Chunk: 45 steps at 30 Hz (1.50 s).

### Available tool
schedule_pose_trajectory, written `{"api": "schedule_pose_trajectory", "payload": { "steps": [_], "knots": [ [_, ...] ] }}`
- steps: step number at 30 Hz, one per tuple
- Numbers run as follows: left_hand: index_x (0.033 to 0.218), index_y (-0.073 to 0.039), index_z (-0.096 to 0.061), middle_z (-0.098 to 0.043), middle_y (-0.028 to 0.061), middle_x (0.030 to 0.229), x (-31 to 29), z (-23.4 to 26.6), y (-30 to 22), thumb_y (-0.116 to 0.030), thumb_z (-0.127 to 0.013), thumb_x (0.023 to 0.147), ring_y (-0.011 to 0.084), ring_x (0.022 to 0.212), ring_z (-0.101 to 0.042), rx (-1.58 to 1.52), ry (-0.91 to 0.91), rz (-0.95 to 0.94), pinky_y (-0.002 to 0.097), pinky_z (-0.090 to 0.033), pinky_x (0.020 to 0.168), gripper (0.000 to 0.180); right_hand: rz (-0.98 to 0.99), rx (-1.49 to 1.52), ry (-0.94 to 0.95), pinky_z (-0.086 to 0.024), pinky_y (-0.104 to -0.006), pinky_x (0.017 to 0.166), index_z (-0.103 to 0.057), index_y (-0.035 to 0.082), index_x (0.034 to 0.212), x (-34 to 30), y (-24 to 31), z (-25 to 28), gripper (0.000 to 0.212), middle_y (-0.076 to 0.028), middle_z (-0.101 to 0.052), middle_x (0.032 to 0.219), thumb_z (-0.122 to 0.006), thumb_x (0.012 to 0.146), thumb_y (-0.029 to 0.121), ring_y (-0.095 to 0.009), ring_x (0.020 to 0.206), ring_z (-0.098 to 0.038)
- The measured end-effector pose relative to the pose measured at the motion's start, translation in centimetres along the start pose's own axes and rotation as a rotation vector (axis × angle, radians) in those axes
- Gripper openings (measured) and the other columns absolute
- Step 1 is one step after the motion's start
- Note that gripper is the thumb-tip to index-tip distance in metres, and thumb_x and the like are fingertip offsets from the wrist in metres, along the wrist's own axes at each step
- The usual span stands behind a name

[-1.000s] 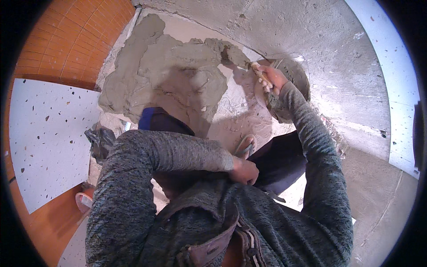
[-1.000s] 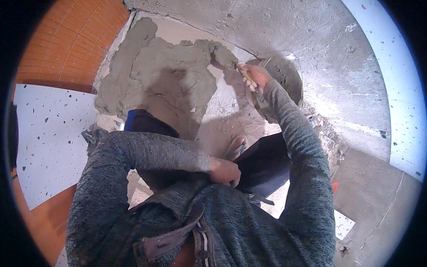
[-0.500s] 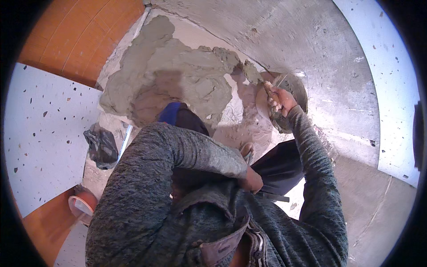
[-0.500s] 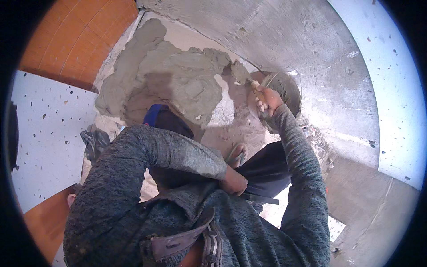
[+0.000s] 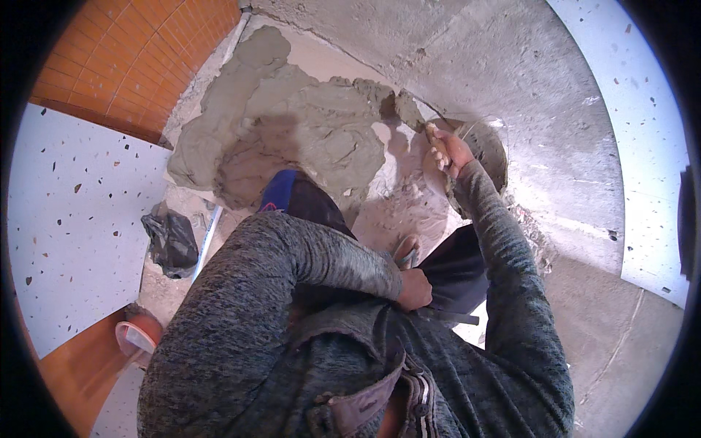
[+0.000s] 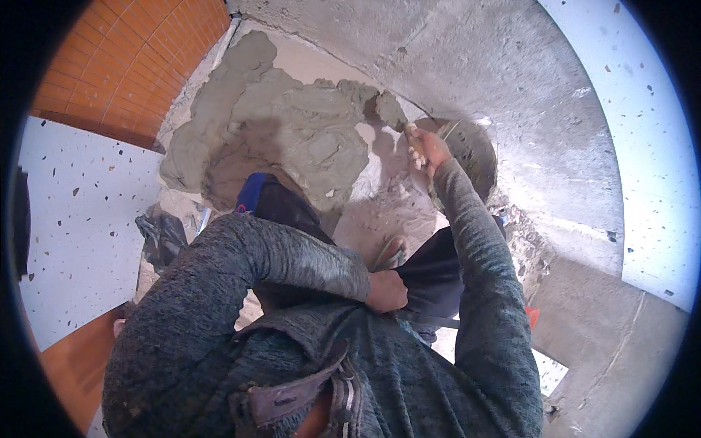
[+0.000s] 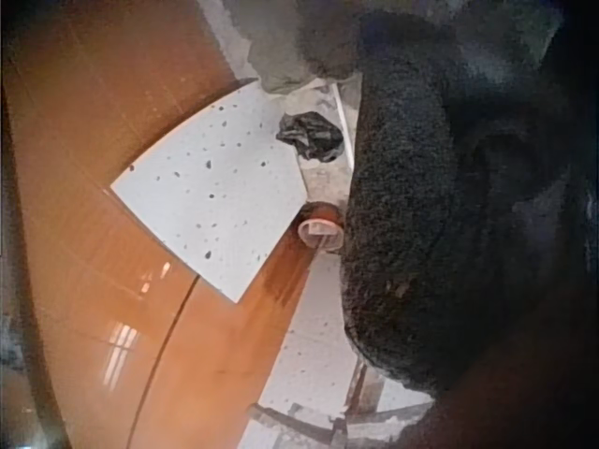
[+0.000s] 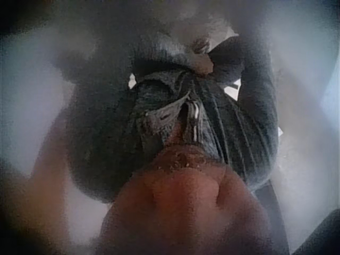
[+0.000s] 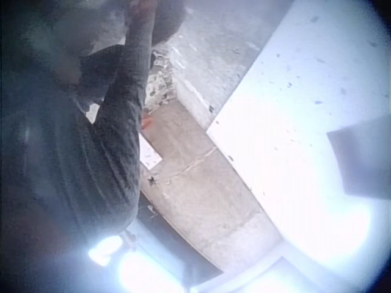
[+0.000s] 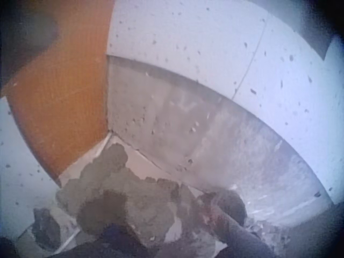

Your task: The person applies cement mortar to a wall section using a trowel, then places a large white terrazzo tile onto the mortar. They press the tile into place and use a hammer to tap it for alignment. Finally, they use the trowel to scrape away excess mortar from the edges of the tile.

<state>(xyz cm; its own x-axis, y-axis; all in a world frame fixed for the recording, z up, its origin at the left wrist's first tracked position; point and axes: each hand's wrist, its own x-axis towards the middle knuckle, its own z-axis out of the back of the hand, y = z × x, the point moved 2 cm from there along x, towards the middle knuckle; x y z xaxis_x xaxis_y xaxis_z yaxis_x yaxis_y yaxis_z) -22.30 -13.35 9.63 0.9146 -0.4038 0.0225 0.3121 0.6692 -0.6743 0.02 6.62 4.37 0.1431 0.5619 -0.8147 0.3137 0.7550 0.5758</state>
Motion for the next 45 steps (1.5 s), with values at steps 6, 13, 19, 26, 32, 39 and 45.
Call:
{"api": "schedule_pose_trajectory", "payload": {
  "steps": [6,13,19,26,32,39,45],
  "knots": [
    [0.081,-0.002,-0.071,-0.07,0.0179,0.082,0.1,-1.5,0.3,-0.015,-0.058,0.076,0.0343,0.08,-0.07,-0.014,0.0,-0.033,0.0455,-0.056,0.069,0.018,-0.032,0.18,0.124,-0.039,-0.021,0.031,-0.054,0.013,0.098,2.4,-0.8,-0.9,0.021,-0.002,-0.054,0.067,-0.05,0.095,0.033,-0.009,0.042,-0.048],
    [0.093,0.0,-0.07,-0.07,0.0191,0.096,0.2,-0.7,0.3,-0.015,-0.057,0.078,0.0349,0.092,-0.069,-0.191,0.235,0.009,0.0478,-0.054,0.076,0.025,-0.082,0.352,0.219,-0.039,-0.0219,0.037,-0.054,0.012,0.1,5.1,-6.3,0.0,0.018,-0.004,-0.053,0.069,-0.05,0.094,0.028,-0.011,0.045,-0.045],
    [0.093,0.001,-0.071,-0.071,0.0173,0.097,0.5,0.4,0.7,-0.014,-0.057,0.078,0.0324,0.093,-0.068,-0.22,0.529,-0.13,0.0459,-0.052,0.078,0.025,-0.041,0.17,0.177,-0.039,-0.0237,0.036,-0.057,0.009,0.099,2.6,-8.2,-0.9,0.021,-0.003,-0.056,0.069,-0.054,0.093,0.029,-0.012,0.045,-0.048],
    [0.083,-0.001,-0.071,-0.07,0.0181,0.089,-0.1,-1.1,0.7,-0.018,-0.066,0.074,0.0333,0.087,-0.069,-0.217,0.226,0.092,0.0433,-0.055,0.074,0.02,0.257,-0.789,-0.312,-0.054,-0.0392,0.061,-0.062,0.0,0.115,-0.8,-5.3,-2.4,0.047,-0.018,-0.068,0.089,-0.052,0.092,0.039,-0.026,0.069,-0.067],
    [0.078,-0.001,-0.07,-0.07,0.0175,0.081,-1.3,-0.9,-0.1,-0.019,-0.068,0.071,0.0326,0.079,-0.071,-0.079,-0.059,0.181,0.0449,-0.056,0.066,0.019,0.472,-1.34,-0.538,-0.047,-0.0509,0.09,-0.06,0.0,0.114,4.2,-4.6,-1.4,0.056,-0.029,-0.062,0.112,-0.049,0.09,0.05,-0.044,0.103,-0.061],
    [0.078,-0.001,-0.07,-0.07,0.0187,0.08,-1.5,-0.8,-0.4,-0.015,-0.063,0.073,0.0341,0.08,-0.07,-0.111,0.025,0.211,0.0465,-0.056,0.069,0.016,0.404,-1.289,-0.546,-0.048,-0.0507,0.091,-0.059,-0.001,0.11,7.3,-4.0,-2.6,0.054,-0.026,-0.064,0.111,-0.048,0.091,0.049,-0.043,0.102,-0.062],
    [0.076,-0.001,-0.07,-0.07,0.0199,0.081,-0.5,-3.6,0.7,-0.011,-0.061,0.073,0.0337,0.08,-0.07,-0.278,0.079,0.166,0.0471,-0.055,0.072,0.014,0.407,-1.202,-0.618,-0.05,-0.0479,0.089,-0.061,0.0,0.109,9.0,-4.2,-2.9,0.051,-0.021,-0.067,0.108,-0.048,0.092,0.046,-0.04,0.104,-0.062]
  ]
}}
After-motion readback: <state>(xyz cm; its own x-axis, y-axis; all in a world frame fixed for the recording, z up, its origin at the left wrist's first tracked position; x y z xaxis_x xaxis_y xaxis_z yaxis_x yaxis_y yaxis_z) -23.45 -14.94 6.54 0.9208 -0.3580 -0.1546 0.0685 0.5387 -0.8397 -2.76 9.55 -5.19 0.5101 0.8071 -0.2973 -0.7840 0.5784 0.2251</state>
